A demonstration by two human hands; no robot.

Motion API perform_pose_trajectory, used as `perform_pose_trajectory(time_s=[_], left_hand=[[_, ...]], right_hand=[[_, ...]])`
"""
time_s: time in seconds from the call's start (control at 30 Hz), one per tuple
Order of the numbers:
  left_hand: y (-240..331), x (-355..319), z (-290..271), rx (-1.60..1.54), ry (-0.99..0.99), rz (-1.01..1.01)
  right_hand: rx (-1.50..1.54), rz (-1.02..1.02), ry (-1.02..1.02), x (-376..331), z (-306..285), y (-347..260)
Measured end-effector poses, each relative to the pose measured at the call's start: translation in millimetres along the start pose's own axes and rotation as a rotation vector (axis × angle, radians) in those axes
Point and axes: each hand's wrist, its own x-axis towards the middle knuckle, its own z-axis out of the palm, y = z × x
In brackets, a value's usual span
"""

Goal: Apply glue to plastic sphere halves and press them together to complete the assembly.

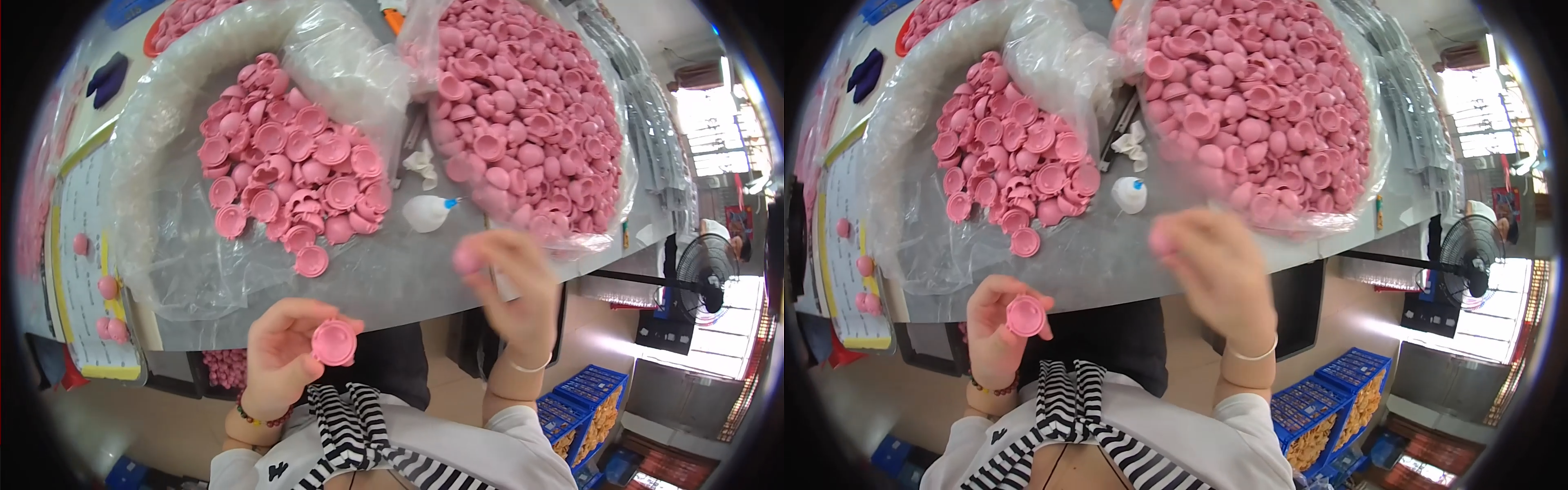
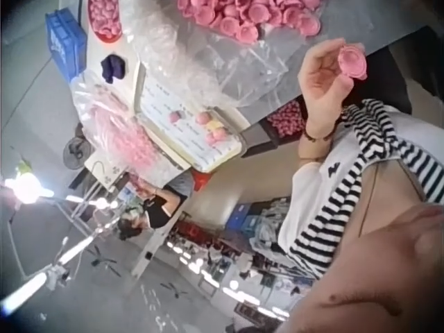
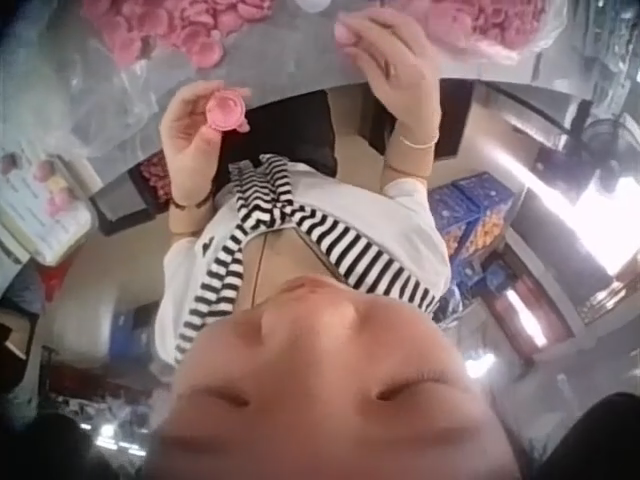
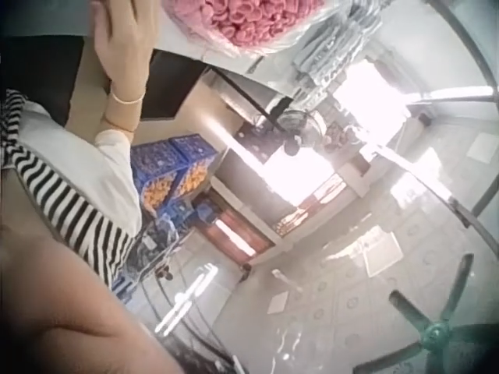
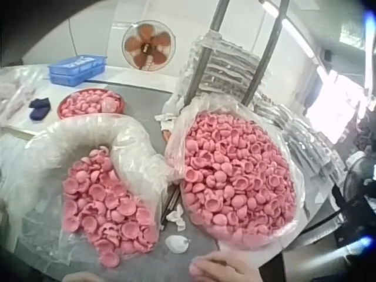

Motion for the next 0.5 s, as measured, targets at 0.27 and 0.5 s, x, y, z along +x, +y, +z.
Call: perform_pose_trajectory(time_s=[0.27,0.5], left_hand=[[-3.1,6.2,-8.2,-0.031,-0.11,-0.021],[-9.1,8.4,-0.5,0.08,-0.155,-0.029]], right_hand=[[-0.016,-0.053,-0.091,-8.6,35.8,-3.2],[0.56,-0.147,0.082,-14.8,40.3,-40.6]])
